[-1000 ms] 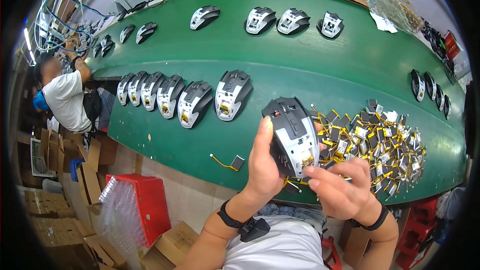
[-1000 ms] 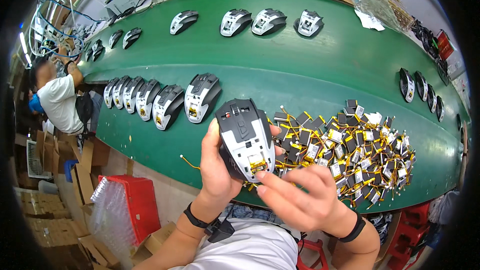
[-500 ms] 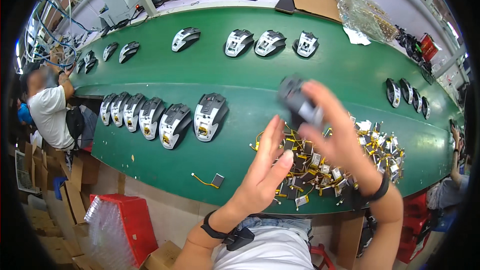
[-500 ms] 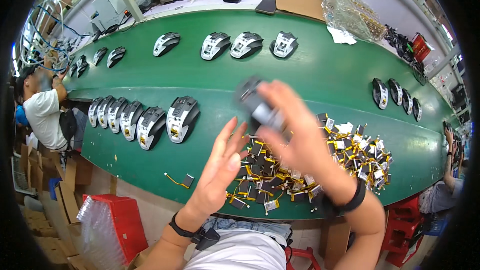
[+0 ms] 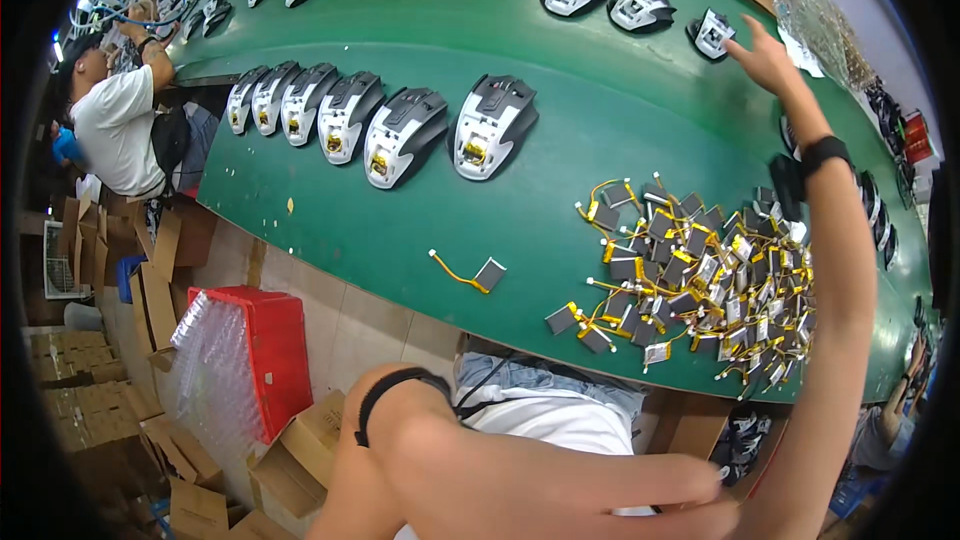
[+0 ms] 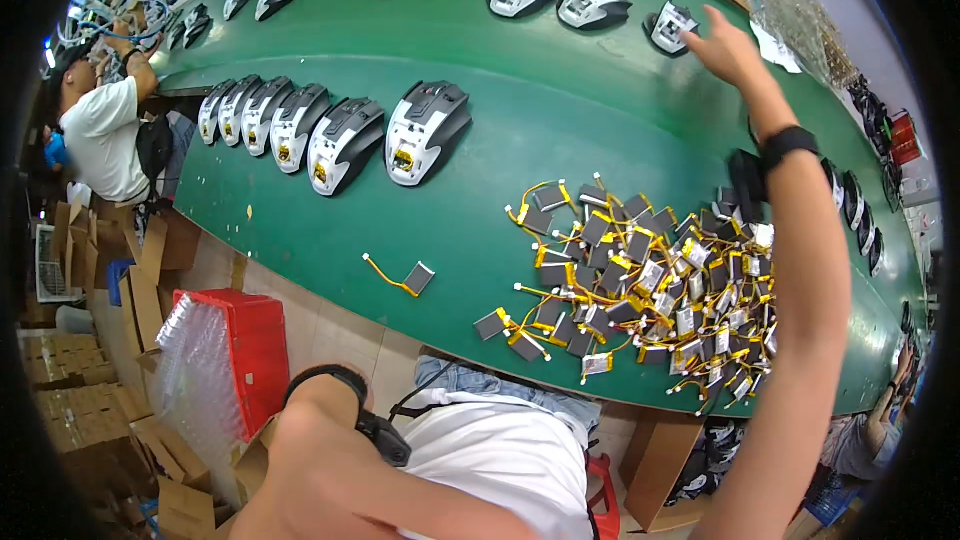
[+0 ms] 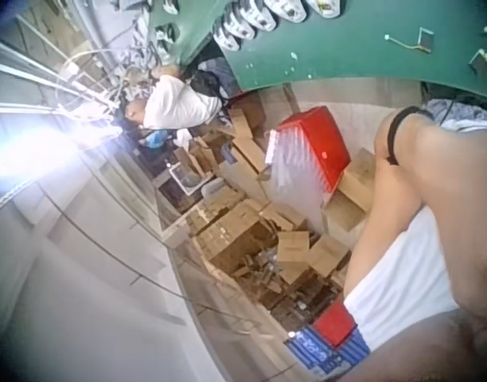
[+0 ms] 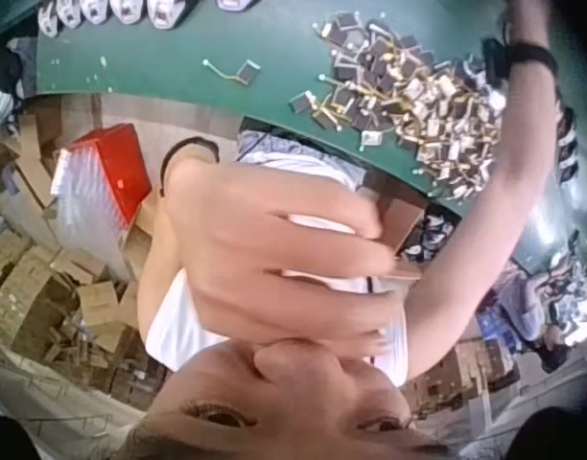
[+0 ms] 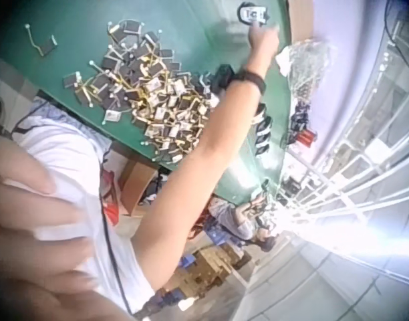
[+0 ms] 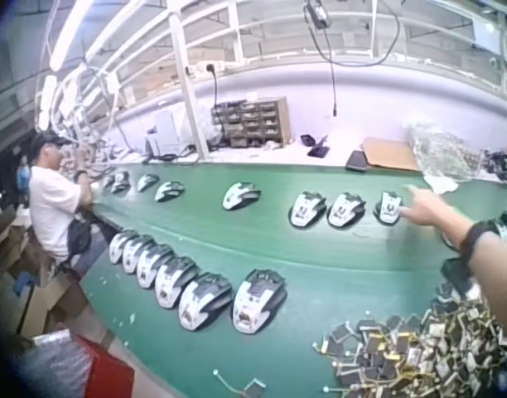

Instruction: The person assembles computer mice by inserting small yellow ribbon cables into the bottom of the mouse casing. They pick up a mouse, connect the cable, and place the finished unit on the table, repeating this process for multiple units.

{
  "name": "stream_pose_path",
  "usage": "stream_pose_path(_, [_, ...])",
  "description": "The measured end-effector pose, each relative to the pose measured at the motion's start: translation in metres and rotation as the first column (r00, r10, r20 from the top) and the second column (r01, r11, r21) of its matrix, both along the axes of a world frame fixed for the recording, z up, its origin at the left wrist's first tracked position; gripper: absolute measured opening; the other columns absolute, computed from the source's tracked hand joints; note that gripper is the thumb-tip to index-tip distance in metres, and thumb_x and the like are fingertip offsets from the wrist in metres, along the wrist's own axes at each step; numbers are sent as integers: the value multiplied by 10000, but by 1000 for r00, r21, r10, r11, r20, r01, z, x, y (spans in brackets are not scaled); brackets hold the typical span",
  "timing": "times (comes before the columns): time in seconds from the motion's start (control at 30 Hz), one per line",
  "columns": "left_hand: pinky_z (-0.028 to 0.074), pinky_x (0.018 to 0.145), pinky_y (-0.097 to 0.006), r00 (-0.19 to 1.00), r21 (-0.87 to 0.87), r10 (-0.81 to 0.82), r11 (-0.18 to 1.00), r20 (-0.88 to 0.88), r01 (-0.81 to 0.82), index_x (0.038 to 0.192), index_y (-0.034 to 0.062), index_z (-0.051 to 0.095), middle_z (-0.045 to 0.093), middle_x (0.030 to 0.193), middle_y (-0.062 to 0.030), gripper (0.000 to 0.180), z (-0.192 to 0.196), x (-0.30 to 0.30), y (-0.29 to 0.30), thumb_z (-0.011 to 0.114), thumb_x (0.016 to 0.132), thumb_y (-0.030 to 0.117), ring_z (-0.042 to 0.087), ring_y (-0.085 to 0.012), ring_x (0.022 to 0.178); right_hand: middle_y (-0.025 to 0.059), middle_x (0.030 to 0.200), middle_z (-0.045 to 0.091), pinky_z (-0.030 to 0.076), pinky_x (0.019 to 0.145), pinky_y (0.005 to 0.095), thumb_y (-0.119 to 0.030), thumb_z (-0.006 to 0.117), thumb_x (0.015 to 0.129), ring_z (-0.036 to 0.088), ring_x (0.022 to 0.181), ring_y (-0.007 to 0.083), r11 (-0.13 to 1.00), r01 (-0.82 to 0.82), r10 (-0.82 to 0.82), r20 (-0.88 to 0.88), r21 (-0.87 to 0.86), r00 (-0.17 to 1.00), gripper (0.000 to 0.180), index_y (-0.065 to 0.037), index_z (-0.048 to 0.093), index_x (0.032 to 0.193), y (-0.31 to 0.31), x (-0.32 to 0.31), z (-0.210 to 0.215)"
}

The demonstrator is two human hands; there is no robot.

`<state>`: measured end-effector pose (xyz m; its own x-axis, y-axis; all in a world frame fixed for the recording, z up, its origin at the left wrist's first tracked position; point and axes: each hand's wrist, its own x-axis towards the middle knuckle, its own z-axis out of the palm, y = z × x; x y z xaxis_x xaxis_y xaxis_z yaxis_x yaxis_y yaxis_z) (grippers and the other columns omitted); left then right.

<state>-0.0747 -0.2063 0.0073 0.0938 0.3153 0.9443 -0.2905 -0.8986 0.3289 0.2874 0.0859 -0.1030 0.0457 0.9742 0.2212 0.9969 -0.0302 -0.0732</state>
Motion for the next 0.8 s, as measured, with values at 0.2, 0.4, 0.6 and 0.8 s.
stream_pose_path(0.2, [552,709,-395,878,-506,-443,808,-183,302,1042,15,696,699,968,-203,234,-7,-73,26,594,852,105,691,-314,868,190,1196,649,455,996,457,-489,604,855,511,1203,437,986,46,-41,35,-160,999,552,-125,608,1270,46,-46,-23])
stream_pose_path(0.4, [520,857,-381,992,-897,-113,442,-63,-6,1348,-47,457,648,1140,-248,567,-29,-65,68,582,892,266,672,-329,992,139,1146,672,471,926,354,-251,641,845,622,1082,275,978,-206,187,-583,34,791,289,-102,712,1083,-25,-59,47])
stream_pose_path(0.6, [409,1022,-357,905,-890,-247,219,347,401,1503,11,199,435,1405,-178,770,-70,-41,97,577,962,408,498,-256,1240,189,1403,493,500,952,416,35,717,693,562,1216,353,657,-726,724,-443,206,529,551,-98,639,1222,-175,-229,120])
stream_pose_path(0.8, [585,718,-412,894,-836,5,357,447,416,1399,42,378,598,1184,-202,792,-69,-94,94,489,897,644,654,-352,974,175,1210,609,534,796,383,-22,738,714,636,1037,323,634,-653,744,-557,415,369,361,-27,652,1065,-162,-267,109])
